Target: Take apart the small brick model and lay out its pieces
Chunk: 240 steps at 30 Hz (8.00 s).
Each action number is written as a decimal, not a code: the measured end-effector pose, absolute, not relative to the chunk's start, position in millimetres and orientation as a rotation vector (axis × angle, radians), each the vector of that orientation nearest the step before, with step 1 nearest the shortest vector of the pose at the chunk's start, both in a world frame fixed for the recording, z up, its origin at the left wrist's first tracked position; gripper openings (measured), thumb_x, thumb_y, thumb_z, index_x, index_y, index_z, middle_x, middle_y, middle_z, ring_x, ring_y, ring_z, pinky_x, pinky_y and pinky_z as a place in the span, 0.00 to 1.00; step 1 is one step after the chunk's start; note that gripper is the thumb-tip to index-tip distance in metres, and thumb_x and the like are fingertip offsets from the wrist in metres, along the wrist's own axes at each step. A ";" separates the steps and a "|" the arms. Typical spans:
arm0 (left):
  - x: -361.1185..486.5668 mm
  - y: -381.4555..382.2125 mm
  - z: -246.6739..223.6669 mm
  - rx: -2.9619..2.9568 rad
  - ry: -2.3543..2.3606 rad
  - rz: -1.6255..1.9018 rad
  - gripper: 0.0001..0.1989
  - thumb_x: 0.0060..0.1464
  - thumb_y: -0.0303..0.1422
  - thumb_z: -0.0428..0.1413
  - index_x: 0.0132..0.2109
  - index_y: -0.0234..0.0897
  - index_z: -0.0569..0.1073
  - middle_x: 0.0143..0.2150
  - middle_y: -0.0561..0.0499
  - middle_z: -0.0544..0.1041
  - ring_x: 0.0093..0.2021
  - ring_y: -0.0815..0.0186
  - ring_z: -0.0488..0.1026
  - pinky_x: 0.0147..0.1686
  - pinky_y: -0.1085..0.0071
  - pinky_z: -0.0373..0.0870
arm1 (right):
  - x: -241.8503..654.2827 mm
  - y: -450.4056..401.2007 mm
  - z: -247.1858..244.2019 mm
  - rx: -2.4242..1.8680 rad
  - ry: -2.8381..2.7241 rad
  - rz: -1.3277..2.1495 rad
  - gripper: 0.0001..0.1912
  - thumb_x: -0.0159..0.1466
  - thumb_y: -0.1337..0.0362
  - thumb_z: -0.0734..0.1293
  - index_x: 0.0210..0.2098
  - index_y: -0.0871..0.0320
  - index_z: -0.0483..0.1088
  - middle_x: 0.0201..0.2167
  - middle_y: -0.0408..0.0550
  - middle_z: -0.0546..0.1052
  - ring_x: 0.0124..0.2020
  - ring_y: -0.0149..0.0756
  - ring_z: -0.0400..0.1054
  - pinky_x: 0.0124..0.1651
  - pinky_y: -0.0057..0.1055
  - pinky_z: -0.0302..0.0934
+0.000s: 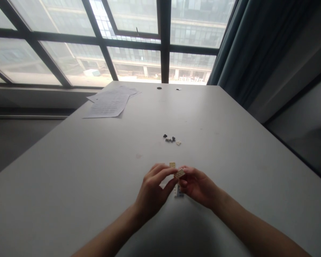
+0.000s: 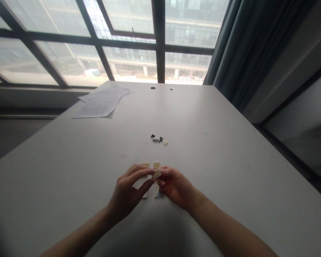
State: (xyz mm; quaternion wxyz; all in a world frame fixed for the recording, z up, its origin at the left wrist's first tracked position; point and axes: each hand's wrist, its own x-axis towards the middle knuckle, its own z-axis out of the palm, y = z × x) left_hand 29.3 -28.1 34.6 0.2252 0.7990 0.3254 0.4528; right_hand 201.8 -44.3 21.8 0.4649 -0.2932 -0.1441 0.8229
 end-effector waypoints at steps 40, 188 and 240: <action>9.3 -31.1 24.8 2.344 0.833 1.077 0.09 0.51 0.26 0.59 0.41 0.38 0.72 0.40 0.47 0.77 0.42 0.62 0.73 0.43 0.65 0.72 | 218.5 -68.4 12.5 -1.355 -1.852 0.799 0.06 0.59 0.64 0.69 0.37 0.55 0.74 0.37 0.48 0.74 0.36 0.37 0.67 0.41 0.33 0.63; 5.1 48.0 0.7 1.490 1.286 1.406 0.11 0.52 0.39 0.56 0.33 0.35 0.72 0.28 0.51 0.76 0.27 0.69 0.70 0.29 0.73 0.67 | 186.4 -25.4 13.4 -1.079 -2.207 0.446 0.08 0.61 0.73 0.63 0.37 0.57 0.71 0.33 0.48 0.76 0.37 0.36 0.69 0.42 0.30 0.63; 39.5 86.5 -2.3 2.127 1.795 0.612 0.16 0.49 0.40 0.57 0.46 0.44 0.77 0.40 0.50 0.75 0.43 0.58 0.73 0.43 0.64 0.65 | 216.5 99.3 1.4 -1.664 -2.168 0.215 0.18 0.63 0.69 0.64 0.52 0.54 0.70 0.46 0.50 0.72 0.47 0.40 0.63 0.51 0.34 0.57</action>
